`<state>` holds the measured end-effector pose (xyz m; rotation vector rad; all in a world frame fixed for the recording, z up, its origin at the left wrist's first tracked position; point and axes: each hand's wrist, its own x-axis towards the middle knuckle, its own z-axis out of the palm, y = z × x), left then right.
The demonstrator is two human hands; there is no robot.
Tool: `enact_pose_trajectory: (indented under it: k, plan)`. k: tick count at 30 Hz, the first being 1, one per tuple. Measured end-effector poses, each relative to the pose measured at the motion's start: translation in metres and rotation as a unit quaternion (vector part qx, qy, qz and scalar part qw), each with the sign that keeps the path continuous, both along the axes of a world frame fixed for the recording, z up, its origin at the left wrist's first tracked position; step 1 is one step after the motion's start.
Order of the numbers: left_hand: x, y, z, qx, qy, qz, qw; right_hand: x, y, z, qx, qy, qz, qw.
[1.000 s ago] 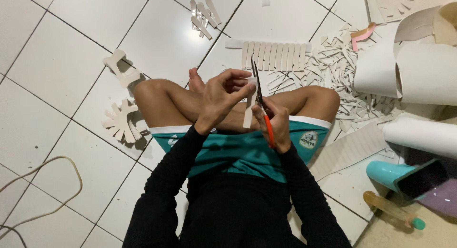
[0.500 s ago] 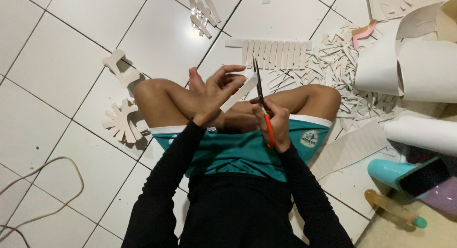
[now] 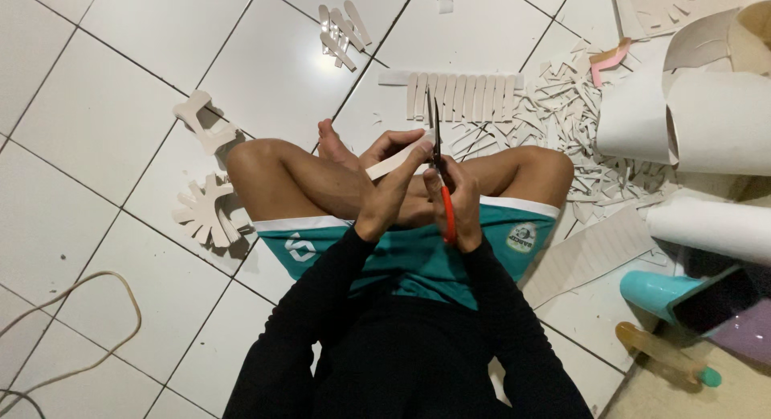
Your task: The person sits cross-legged on a tiled floor and cuts white foam sheets into small strips and shapes with red-handled scissors, trimming pieces one at a time and placing the cut pieces aside with other finished foam cutouts.
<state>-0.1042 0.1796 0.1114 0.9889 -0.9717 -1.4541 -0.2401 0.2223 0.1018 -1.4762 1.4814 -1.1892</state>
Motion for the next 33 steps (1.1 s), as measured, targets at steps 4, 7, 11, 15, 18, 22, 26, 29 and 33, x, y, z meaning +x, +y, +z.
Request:
enact_pose_trajectory:
  k: [4, 7, 11, 15, 18, 22, 26, 29, 33]
  plan:
    - [0.007, -0.005, 0.001, 0.005, -0.038, -0.006, 0.999, -0.001, 0.0, 0.004, 0.064, -0.016, 0.008, 0.998]
    - [0.01, -0.011, 0.0, -0.007, 0.033, -0.005, 0.999, -0.001, 0.0, 0.006, 0.047, -0.006, 0.013, 0.999]
    - [0.015, -0.017, 0.0, -0.005, 0.004, -0.013, 1.0, -0.003, -0.001, 0.007, 0.079, 0.003, 0.008, 0.997]
    - [0.02, -0.022, -0.002, 0.0, -0.016, -0.024, 1.0, -0.005, -0.001, 0.006, 0.066, -0.004, 0.014, 0.998]
    - [0.024, -0.025, -0.004, -0.011, -0.041, -0.025, 0.999, -0.006, -0.002, 0.005, 0.06, 0.026, 0.014, 0.998]
    - [0.026, -0.033, -0.009, -0.046, -0.048, -0.026, 0.997, -0.006, -0.002, 0.003, 0.045, 0.015, 0.019, 0.999]
    - [0.029, -0.039, -0.011, -0.045, -0.013, -0.043, 0.998, -0.007, -0.002, -0.001, 0.055, 0.035, 0.015, 0.998]
    - [0.033, -0.042, -0.009, -0.026, -0.026, -0.043, 0.998, -0.007, -0.005, -0.004, 0.064, 0.057, 0.011, 0.996]
    - [0.039, -0.049, -0.007, -0.016, -0.058, -0.06, 0.996, -0.007, -0.006, -0.005, 0.061, 0.057, 0.014, 0.996]
